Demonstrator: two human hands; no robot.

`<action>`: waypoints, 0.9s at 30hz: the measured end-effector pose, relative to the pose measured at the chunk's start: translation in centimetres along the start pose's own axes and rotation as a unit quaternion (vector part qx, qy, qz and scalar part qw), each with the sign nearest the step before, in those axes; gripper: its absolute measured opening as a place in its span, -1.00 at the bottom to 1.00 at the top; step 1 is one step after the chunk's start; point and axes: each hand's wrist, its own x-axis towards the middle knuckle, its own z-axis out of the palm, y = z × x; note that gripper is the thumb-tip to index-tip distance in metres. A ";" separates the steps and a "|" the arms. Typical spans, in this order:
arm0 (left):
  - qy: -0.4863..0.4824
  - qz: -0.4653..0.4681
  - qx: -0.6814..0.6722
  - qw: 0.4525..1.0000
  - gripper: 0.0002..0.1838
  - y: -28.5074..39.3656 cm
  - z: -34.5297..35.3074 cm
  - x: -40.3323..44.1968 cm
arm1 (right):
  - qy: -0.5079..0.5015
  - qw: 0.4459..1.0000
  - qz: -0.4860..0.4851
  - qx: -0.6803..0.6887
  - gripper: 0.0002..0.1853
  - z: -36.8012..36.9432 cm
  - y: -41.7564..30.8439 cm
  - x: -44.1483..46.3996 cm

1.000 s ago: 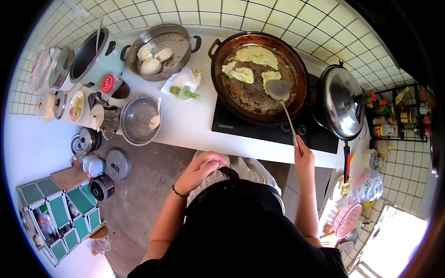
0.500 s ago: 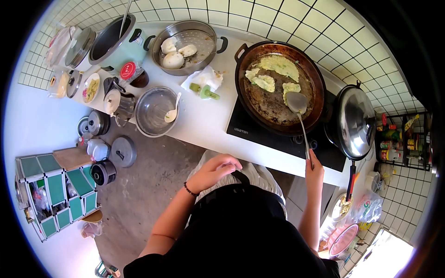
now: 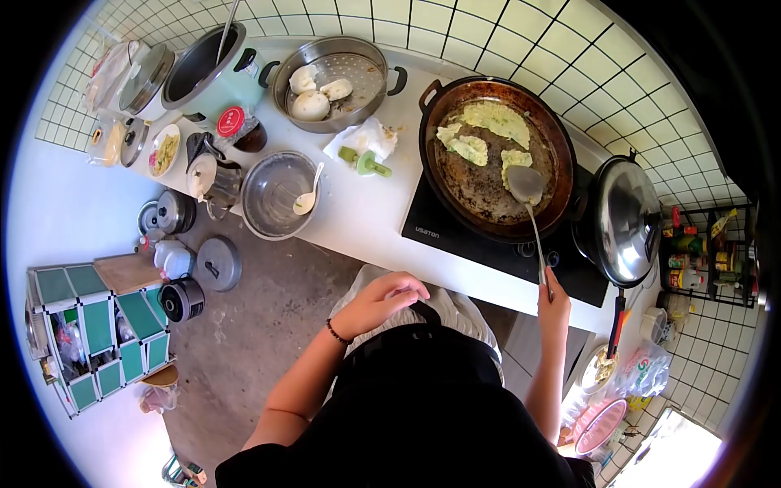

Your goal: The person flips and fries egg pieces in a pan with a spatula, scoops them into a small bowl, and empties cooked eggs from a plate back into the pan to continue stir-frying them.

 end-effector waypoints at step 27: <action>0.001 0.017 -0.029 0.999 -0.81 -0.7 0.0 0.2 | 0.006 0.999 0.030 -0.011 -0.62 -0.6 -0.4 0.1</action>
